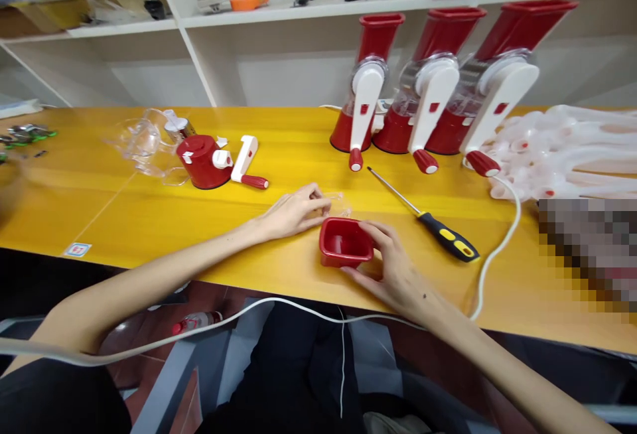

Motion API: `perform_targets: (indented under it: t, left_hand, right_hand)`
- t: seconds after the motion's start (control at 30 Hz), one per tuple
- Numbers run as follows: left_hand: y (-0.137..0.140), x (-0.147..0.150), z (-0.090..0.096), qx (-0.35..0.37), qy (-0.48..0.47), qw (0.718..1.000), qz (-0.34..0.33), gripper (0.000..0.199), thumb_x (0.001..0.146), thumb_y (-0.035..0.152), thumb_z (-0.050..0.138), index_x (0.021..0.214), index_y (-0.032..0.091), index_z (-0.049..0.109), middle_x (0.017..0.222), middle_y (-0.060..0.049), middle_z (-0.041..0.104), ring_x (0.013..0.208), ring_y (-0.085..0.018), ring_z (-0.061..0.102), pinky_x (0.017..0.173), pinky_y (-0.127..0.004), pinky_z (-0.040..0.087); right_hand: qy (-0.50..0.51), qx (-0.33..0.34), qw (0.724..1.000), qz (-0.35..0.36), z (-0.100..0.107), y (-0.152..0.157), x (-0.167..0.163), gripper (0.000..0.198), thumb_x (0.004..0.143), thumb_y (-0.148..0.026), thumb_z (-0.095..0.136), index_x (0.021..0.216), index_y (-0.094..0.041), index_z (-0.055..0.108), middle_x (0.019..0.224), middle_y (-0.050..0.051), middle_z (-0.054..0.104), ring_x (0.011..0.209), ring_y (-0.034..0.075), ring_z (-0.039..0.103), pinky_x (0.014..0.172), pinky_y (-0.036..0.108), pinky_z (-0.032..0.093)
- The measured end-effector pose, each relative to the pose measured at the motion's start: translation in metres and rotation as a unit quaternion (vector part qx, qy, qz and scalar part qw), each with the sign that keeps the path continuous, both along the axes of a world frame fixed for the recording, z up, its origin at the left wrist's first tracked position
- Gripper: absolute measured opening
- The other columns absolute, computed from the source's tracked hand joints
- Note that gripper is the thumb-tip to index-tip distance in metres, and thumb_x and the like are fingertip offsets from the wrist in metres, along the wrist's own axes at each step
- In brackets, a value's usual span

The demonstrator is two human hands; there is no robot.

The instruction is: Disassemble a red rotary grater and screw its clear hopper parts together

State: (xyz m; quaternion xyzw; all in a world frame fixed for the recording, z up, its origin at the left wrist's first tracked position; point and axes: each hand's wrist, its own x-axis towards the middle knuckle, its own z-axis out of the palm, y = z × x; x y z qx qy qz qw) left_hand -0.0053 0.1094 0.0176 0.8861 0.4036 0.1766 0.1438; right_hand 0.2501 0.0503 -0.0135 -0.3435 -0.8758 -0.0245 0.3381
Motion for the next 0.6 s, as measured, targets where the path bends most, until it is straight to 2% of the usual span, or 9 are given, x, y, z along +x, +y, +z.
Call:
perform_targets:
  t: [0.1,0.17,0.27,0.4,0.47,0.53,0.6]
  left_hand:
    - [-0.020,-0.026,-0.002,-0.012,-0.091,0.993,0.073,0.030,0.097,0.049,0.056,0.096,0.020,0.063,0.126,-0.014,0.055,0.124,-0.026,0.056,0.111,-0.047,0.045]
    - [-0.033,-0.038,-0.001,-0.067,-0.182,0.975,0.112,0.027,0.096,0.048,0.057,0.091,0.021,0.058,0.127,-0.013,0.060,0.125,-0.025,0.058,0.113,-0.047,0.044]
    - [-0.051,-0.050,0.003,-0.181,-0.326,0.912,0.174,0.027,0.094,0.046,0.057,0.087,0.021,0.052,0.111,-0.009,0.071,0.107,-0.022,0.067,0.100,-0.042,0.054]
    - [-0.072,-0.057,0.006,-0.296,-0.473,0.780,0.284,0.031,0.093,0.049,0.053,0.084,0.019,0.049,0.102,-0.012,0.075,0.094,-0.021,0.073,0.080,-0.032,0.059]
    - [-0.078,-0.059,0.008,-0.344,-0.503,0.731,0.308,0.032,0.095,0.050,0.049,0.088,0.018,0.051,0.103,-0.015,0.077,0.088,-0.021,0.075,0.073,-0.029,0.058]
    - [-0.079,-0.060,0.010,-0.365,-0.509,0.711,0.320,0.033,0.097,0.049,0.047,0.091,0.017,0.053,0.103,-0.017,0.078,0.085,-0.020,0.076,0.070,-0.027,0.058]
    - [-0.078,-0.059,0.012,-0.369,-0.493,0.714,0.333,0.031,0.097,0.047,0.049,0.093,0.017,0.054,0.101,-0.016,0.078,0.082,-0.019,0.075,0.067,-0.026,0.058]
  right_hand:
    - [0.006,0.010,1.000,-0.002,-0.002,0.000,-0.001,0.073,0.082,-0.043,0.065,0.142,-0.014,0.036,0.128,0.013,0.054,0.115,0.008,0.062,0.090,0.022,0.064]
    - [0.007,0.009,1.000,0.002,-0.003,0.002,-0.001,0.071,0.082,-0.043,0.064,0.141,-0.014,0.038,0.128,0.013,0.055,0.115,0.009,0.062,0.090,0.022,0.064]
    - [0.008,-0.009,1.000,0.007,-0.003,0.008,-0.001,0.071,0.082,-0.046,0.064,0.140,-0.013,0.039,0.126,0.012,0.056,0.114,0.009,0.063,0.090,0.022,0.064]
    - [0.013,-0.044,0.999,0.001,-0.001,0.024,-0.008,0.068,0.083,-0.049,0.062,0.136,-0.012,0.042,0.121,0.012,0.059,0.107,0.008,0.065,0.089,0.023,0.064]
    - [0.017,-0.058,0.998,-0.003,0.000,0.034,-0.014,0.066,0.084,-0.050,0.060,0.134,-0.012,0.043,0.120,0.012,0.059,0.105,0.009,0.065,0.087,0.025,0.064]
    - [0.020,-0.073,0.997,-0.002,0.000,0.043,-0.023,0.065,0.085,-0.052,0.058,0.134,-0.013,0.043,0.122,0.012,0.059,0.106,0.009,0.065,0.088,0.026,0.064]
    - [0.020,-0.088,0.996,0.001,0.000,0.050,-0.033,0.066,0.085,-0.054,0.056,0.136,-0.013,0.042,0.124,0.013,0.058,0.107,0.009,0.065,0.091,0.028,0.064]
